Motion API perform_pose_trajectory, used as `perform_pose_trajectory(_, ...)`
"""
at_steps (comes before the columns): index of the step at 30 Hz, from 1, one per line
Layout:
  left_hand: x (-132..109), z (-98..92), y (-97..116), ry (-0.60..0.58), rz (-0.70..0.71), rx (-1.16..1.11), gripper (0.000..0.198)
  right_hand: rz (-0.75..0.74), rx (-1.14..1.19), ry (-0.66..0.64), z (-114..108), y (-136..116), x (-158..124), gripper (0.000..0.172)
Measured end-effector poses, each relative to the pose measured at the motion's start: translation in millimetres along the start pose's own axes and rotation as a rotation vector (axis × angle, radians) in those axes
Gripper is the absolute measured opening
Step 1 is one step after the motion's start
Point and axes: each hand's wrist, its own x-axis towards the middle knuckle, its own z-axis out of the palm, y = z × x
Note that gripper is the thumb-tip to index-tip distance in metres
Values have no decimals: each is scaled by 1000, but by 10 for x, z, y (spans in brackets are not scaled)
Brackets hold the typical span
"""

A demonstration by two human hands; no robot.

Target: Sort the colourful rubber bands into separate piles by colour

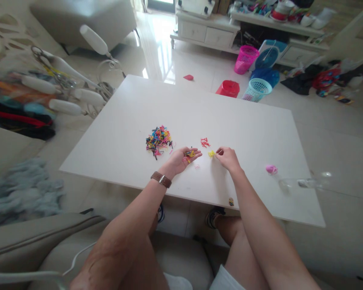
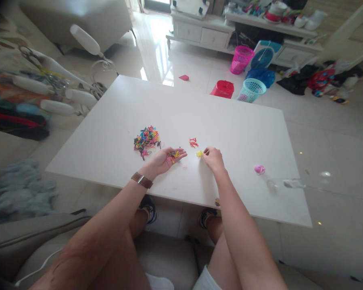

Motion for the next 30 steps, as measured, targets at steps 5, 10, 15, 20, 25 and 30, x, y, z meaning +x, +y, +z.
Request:
perform_pose_trajectory(5, -9, 3, 6, 14, -8, 0, 34, 36, 39, 14, 72, 23, 34, 15)
perform_pose_trajectory(10, 8, -17, 9, 9, -8, 12, 34, 35, 58, 28, 103, 62, 72, 22)
perform_pose_trajectory(15, 20, -25, 7, 6, -6, 11, 35, 40, 103, -47, 139, 49, 71, 32)
perform_pose_trajectory(20, 3, -11, 8, 8, -2, 30, 33, 36, 208, -43, 90, -45, 46, 27)
perform_pose_trajectory(25, 9, -21, -2, -6, 4, 55, 28, -181, 355, 151, -55, -309, -102, 15)
perform_pose_trajectory(30, 21, -33, -25, -51, 6, 83, 26, -604, 390, 44, -44, -573, -281, 22)
